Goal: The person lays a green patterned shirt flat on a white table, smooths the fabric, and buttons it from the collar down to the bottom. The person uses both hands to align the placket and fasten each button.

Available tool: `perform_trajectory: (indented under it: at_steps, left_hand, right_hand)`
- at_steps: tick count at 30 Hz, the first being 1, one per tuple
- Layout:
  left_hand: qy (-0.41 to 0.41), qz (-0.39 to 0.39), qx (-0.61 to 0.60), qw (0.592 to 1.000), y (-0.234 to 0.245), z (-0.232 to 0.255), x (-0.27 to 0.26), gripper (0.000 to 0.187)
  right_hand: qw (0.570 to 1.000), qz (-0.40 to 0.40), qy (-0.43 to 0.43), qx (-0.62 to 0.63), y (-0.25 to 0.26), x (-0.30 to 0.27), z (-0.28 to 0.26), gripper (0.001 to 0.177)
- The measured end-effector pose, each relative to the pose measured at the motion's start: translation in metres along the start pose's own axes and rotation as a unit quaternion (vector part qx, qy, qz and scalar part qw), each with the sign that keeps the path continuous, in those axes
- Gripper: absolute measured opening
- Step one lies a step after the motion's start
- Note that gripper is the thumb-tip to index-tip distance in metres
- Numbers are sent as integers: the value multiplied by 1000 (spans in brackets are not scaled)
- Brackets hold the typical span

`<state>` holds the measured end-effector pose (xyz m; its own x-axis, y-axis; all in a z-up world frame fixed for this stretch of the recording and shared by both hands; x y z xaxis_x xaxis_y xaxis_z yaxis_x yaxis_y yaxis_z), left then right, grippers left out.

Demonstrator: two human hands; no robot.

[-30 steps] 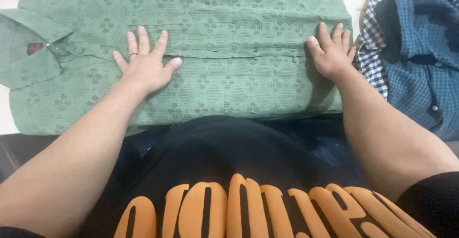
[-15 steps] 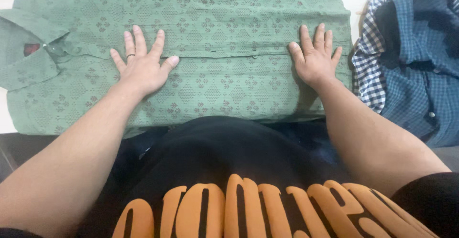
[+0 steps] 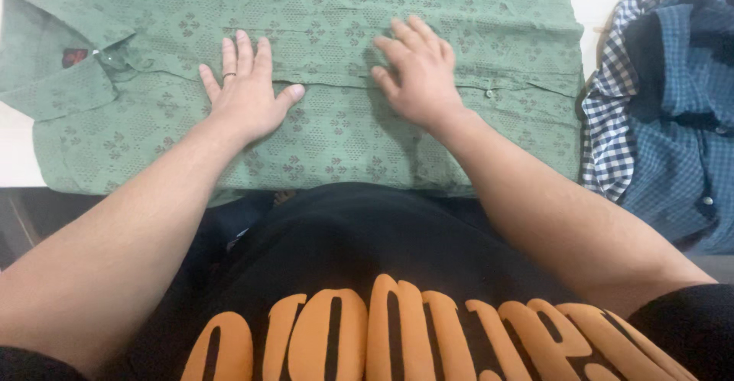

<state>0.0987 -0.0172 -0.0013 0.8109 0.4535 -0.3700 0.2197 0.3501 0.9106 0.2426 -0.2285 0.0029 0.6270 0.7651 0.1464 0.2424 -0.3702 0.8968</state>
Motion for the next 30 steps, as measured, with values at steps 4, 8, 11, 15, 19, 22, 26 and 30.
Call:
perform_trajectory:
  at_steps: [4,8,11,15,19,22,26,30]
  left_hand:
    - [-1,13,5,1000,0,0,-2,95]
    - [-6,34,3,999,-1,1,-5,93]
    - [-12,56,5,998,-2,5,-8,87]
    - [-51,103,3,993,0,18,-14,66]
    - [-113,167,29,979,2,32,-29,43]
    - [-112,196,39,973,5,32,-31,30]
    - [-93,224,40,969,8,22,-28,25]
    - [-60,216,7,975,8,5,-25,22]
  right_hand:
    - [991,-17,129,-8,-11,9,-50,46]
    - [991,-52,122,18,-17,10,-61,40]
    - [994,-37,102,31,-16,11,-60,28]
    - [995,-32,83,42,-15,17,-57,15]
    - [996,-16,60,63,-13,24,-54,12]
    - [995,12,73,66,-10,22,-55,10]
    - [995,19,85,53,-11,20,-56,13]
    - [996,-5,85,14,-13,18,-54,23]
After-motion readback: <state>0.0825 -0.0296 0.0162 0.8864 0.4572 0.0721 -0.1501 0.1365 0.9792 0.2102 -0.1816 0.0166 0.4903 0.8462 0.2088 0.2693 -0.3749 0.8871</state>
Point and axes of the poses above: each hand's wrist, its own x-axis towards the middle knuckle, its own y-axis out of the back of the hand, z = x × y, the point moved 6 cm from there along x, towards the middle knuckle, and after that the axes turned 5 degrees about x, right-handed, at the moved point
